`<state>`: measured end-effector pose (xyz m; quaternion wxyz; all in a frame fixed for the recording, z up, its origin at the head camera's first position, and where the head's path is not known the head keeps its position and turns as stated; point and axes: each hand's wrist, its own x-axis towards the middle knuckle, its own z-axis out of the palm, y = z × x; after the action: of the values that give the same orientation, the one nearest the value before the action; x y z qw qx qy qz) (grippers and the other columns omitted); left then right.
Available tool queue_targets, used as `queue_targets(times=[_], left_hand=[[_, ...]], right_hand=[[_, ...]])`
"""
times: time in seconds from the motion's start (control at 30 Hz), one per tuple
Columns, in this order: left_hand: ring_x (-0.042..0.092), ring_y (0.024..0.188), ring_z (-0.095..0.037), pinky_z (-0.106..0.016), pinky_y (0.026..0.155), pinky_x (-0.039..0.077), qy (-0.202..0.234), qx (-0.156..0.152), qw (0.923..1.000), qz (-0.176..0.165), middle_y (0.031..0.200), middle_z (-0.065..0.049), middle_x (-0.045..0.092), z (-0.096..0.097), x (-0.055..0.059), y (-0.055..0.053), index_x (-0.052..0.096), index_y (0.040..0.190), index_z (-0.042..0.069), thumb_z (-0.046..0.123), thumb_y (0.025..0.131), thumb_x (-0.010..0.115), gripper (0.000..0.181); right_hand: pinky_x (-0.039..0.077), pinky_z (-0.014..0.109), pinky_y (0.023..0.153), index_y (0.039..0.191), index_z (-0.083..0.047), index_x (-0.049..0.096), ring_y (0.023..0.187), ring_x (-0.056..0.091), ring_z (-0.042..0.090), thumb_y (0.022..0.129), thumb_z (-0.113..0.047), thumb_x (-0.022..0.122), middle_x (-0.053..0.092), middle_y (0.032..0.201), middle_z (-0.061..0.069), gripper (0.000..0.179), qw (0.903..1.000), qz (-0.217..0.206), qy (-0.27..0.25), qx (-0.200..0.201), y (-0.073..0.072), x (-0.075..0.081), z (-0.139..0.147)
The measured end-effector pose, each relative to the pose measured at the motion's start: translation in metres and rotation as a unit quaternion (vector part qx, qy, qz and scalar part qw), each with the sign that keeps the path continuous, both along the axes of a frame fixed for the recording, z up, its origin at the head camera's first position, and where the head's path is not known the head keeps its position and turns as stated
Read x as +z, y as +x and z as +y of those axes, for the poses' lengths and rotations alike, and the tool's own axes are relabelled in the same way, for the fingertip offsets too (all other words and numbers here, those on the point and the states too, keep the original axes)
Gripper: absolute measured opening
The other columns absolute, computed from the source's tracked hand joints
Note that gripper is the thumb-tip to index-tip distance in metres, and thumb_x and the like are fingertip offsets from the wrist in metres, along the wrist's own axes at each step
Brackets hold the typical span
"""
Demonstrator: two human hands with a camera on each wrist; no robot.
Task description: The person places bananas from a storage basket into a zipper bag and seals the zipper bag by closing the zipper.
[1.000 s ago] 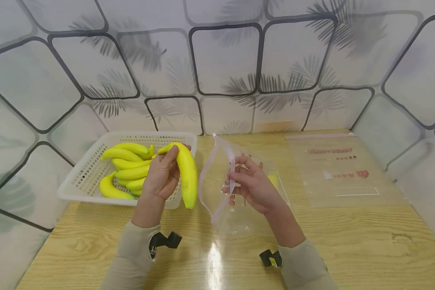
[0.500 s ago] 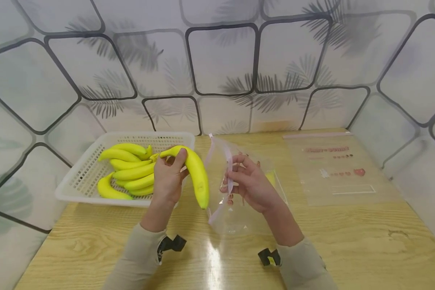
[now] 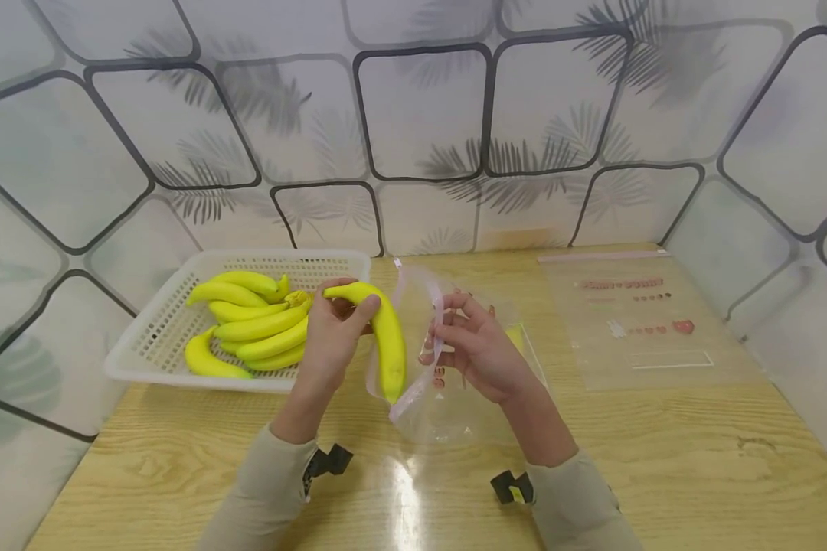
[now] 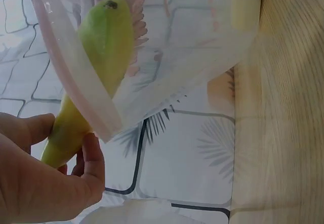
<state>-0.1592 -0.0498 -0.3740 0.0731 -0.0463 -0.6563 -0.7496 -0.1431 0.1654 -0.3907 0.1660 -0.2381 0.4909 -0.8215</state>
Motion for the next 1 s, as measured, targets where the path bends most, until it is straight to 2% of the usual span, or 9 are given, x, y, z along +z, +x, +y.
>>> queue_targets(times=[0.13,0.23,0.4,0.47,0.67,0.77,1.0], left_hand=[[0.06,0.095,-0.02,-0.025,0.078,0.053,-0.042,-0.018,0.9989,-0.012,0.114,-0.021,0.06,-0.0016,0.0005,-0.0006,0.041,0.131,-0.001,0.007,0.097,0.063,0.041],[0.061,0.096,-0.021,-0.027,0.076,0.053,-0.062,-0.034,0.9971,-0.028,0.117,-0.02,0.059,-0.0033,0.0013,0.0,0.039,0.134,0.001,0.01,0.1,0.059,0.041],[0.06,0.08,-0.018,-0.027,0.062,0.052,-0.058,-0.083,0.9936,-0.05,0.11,-0.02,0.06,-0.0049,0.0017,0.0016,0.035,0.137,0.004,0.014,0.103,0.054,0.04],[0.058,0.076,-0.018,-0.027,0.061,0.052,-0.057,-0.096,0.9924,-0.051,0.109,-0.021,0.061,-0.0044,0.0014,0.0014,0.036,0.137,0.005,0.014,0.103,0.054,0.04],[0.064,0.089,-0.022,-0.031,0.066,0.057,-0.072,-0.087,0.9921,-0.055,0.114,-0.022,0.06,-0.0032,0.0003,0.0004,0.044,0.133,0.007,0.012,0.098,0.062,0.04],[0.064,0.091,-0.023,-0.031,0.066,0.057,-0.072,-0.081,0.9925,-0.055,0.115,-0.023,0.059,-0.0034,-0.0011,-0.0004,0.044,0.133,0.006,0.011,0.097,0.063,0.041],[0.063,0.082,-0.02,-0.03,0.067,0.056,-0.069,-0.094,0.9922,-0.045,0.109,-0.022,0.059,-0.0045,0.0001,0.0,0.034,0.135,0.001,0.015,0.106,0.048,0.035]], right_hand=[[0.058,0.032,0.07,0.119,-0.012,0.047,0.082,0.069,0.02,0.105,0.003,0.038,0.059,0.095,0.004,0.023,1.0,-0.002,0.003,-0.005,0.0012,0.001,0.0],[0.058,0.031,0.07,0.119,-0.014,0.047,0.082,0.069,0.02,0.105,0.003,0.038,0.059,0.095,0.004,0.023,1.0,-0.005,0.004,-0.008,0.0021,0.0017,0.0003],[0.058,0.033,0.076,0.119,-0.013,0.047,0.082,0.068,0.02,0.105,0.002,0.04,0.059,0.095,0.004,0.022,0.9998,-0.01,0.006,-0.013,0.002,0.002,0.0007],[0.058,0.034,0.078,0.119,-0.012,0.046,0.082,0.068,0.02,0.104,0.002,0.04,0.058,0.095,0.004,0.022,0.9998,-0.013,0.007,-0.015,0.0019,0.0023,0.0008],[0.058,0.033,0.08,0.12,-0.011,0.047,0.083,0.065,0.018,0.104,0.003,0.041,0.057,0.094,0.004,0.022,0.9996,-0.02,0.007,-0.02,0.0018,0.003,0.0006],[0.058,0.033,0.08,0.12,-0.01,0.046,0.084,0.065,0.017,0.104,0.003,0.041,0.057,0.094,0.004,0.022,0.9996,-0.021,0.005,-0.019,0.002,0.003,0.0005],[0.059,0.033,0.079,0.118,-0.012,0.048,0.084,0.065,0.016,0.104,0.005,0.04,0.057,0.094,0.004,0.024,0.9996,-0.021,-0.006,-0.015,0.0022,0.0029,0.0012]])
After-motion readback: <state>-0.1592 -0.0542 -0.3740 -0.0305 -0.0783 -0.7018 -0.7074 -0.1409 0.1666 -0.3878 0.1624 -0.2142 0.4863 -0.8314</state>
